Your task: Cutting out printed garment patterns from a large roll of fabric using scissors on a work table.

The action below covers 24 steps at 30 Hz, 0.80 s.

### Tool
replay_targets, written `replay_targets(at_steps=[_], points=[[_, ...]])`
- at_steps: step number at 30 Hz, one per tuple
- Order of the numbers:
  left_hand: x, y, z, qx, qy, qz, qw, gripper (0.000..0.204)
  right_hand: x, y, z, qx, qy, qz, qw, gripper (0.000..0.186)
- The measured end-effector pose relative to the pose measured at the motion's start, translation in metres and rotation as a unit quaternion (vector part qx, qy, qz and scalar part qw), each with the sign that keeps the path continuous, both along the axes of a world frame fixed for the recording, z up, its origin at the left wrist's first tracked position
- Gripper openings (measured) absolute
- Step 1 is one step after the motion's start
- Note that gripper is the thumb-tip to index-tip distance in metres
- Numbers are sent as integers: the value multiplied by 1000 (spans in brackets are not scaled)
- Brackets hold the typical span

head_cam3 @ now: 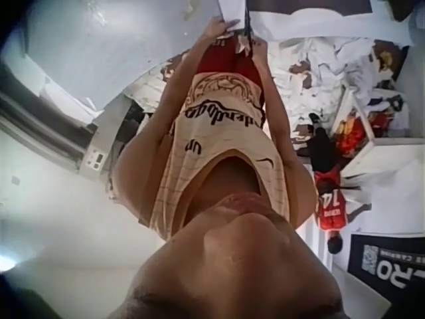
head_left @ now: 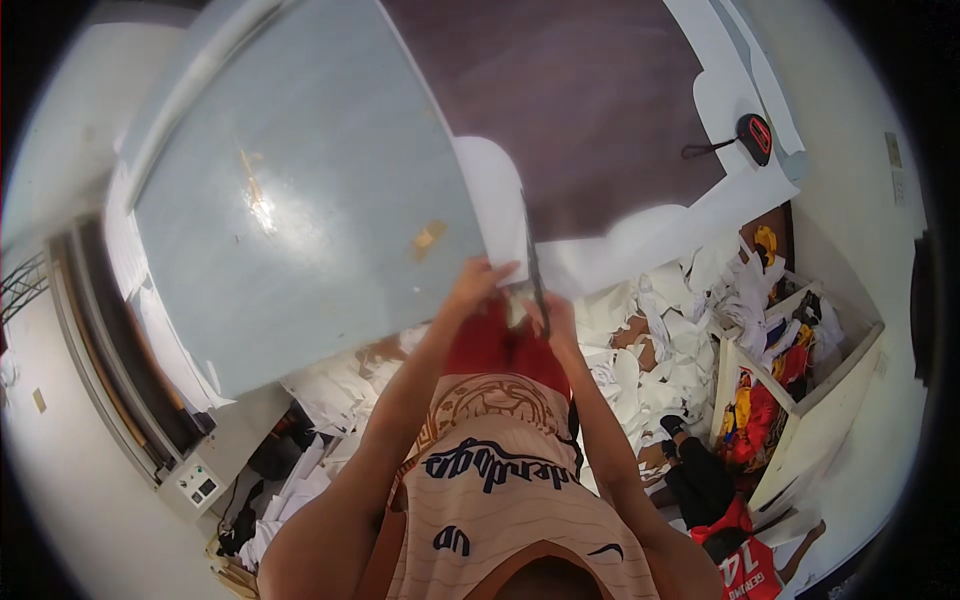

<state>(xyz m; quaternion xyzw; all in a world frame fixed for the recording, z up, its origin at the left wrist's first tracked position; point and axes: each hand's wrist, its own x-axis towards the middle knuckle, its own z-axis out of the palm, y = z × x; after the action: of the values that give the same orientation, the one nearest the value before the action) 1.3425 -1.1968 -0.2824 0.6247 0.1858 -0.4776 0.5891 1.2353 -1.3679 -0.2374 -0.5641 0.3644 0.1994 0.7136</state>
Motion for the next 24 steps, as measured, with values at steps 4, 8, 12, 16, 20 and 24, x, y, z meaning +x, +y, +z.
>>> replay_targets(at_steps=[4, 8, 12, 16, 20, 24], points=[[8, 10, 21, 5, -8, -27, 1000, 33, 41, -8, 12, 15, -15, 25, 999, 37], [14, 22, 35, -31, -6, -2, 999, 31, 69, -23, 19, -9, -8, 97, 995, 36], [20, 32, 44, -42, 19, 49, 998, 27, 91, -34, 20, -10, 2, 162, 987, 35], [19, 39, 35, -111, 4, 131, 985, 26, 104, -37, 22, -26, 1, 199, 980, 37], [23, 47, 28, -61, 14, 91, 994, 26, 128, -42, 14, -28, -15, 231, 972, 38], [26, 49, 18, -50, 4, 73, 996, 24, 182, -62, 8, -54, -22, 321, 945, 39]])
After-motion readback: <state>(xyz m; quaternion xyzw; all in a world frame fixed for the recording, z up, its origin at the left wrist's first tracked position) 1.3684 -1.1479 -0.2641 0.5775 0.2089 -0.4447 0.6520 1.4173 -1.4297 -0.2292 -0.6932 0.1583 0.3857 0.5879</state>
